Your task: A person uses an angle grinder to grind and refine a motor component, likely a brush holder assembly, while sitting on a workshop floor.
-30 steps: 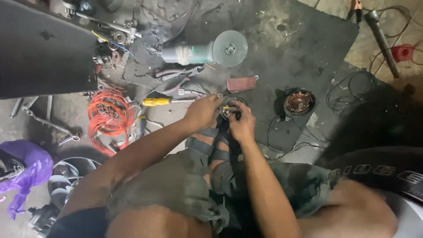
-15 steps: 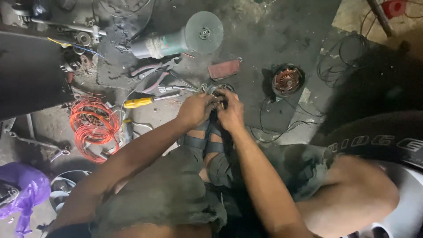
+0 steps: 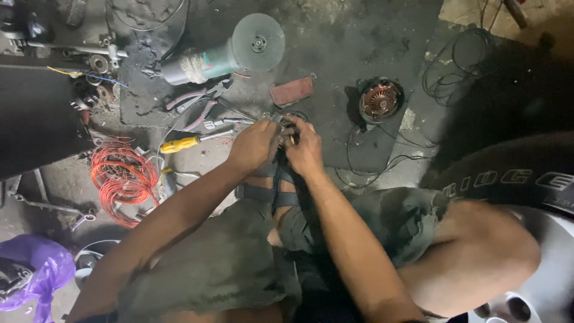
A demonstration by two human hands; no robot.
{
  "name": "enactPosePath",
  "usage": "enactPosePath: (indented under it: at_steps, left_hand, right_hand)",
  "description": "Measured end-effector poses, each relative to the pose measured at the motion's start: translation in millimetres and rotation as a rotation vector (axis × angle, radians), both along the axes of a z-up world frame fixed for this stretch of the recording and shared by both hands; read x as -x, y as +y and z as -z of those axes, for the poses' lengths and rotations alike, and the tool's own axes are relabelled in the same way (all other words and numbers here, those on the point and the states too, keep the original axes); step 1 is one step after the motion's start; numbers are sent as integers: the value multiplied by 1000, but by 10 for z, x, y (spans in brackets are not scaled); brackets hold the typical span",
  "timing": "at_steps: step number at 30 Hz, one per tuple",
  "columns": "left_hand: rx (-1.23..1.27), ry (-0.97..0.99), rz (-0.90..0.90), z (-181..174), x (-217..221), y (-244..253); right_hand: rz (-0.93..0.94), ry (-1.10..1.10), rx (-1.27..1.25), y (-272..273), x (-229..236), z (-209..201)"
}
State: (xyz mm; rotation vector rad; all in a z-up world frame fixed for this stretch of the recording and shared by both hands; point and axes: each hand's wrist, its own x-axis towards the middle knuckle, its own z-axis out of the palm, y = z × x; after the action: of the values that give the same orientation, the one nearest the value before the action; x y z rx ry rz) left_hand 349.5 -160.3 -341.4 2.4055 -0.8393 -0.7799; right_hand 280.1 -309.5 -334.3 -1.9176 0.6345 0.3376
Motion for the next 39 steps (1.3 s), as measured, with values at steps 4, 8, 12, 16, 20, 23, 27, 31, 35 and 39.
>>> enactPosePath:
  at_steps: [4,8,12,16,20,23,27,31,35,39]
  left_hand:
    - [-15,-16,-36,-22,13,-19]
    - [-56,-70,-12,148,57,-5]
    - [21,-62,-26,-39,48,21]
    - [5,-92,7,38,15,32]
    - [22,-264,165,254,31,23]
    - [49,-418,216,315,50,-7]
    - [-33,-201,129,-60,-48,-73]
    - [-60,128,-365,-722,-528,-139]
    - [-194,-509,-164,-50,-1213,356]
    - [-445,-399,-71,147,-1545,451]
  right_hand:
    - [-32,-102,33,0,12,-46]
    - [-45,-148,49,9,47,20]
    - [-18,-134,30,12,41,84]
    - [-18,-133,17,13,57,126]
    - [-38,-129,45,5,52,141]
    - [-38,-138,27,4,72,172]
    - [-4,-97,15,-1,45,127]
    - [43,-70,-66,-41,6,166]
    - [61,-146,-20,-65,-2,171]
    - [90,-176,-122,-111,-62,88]
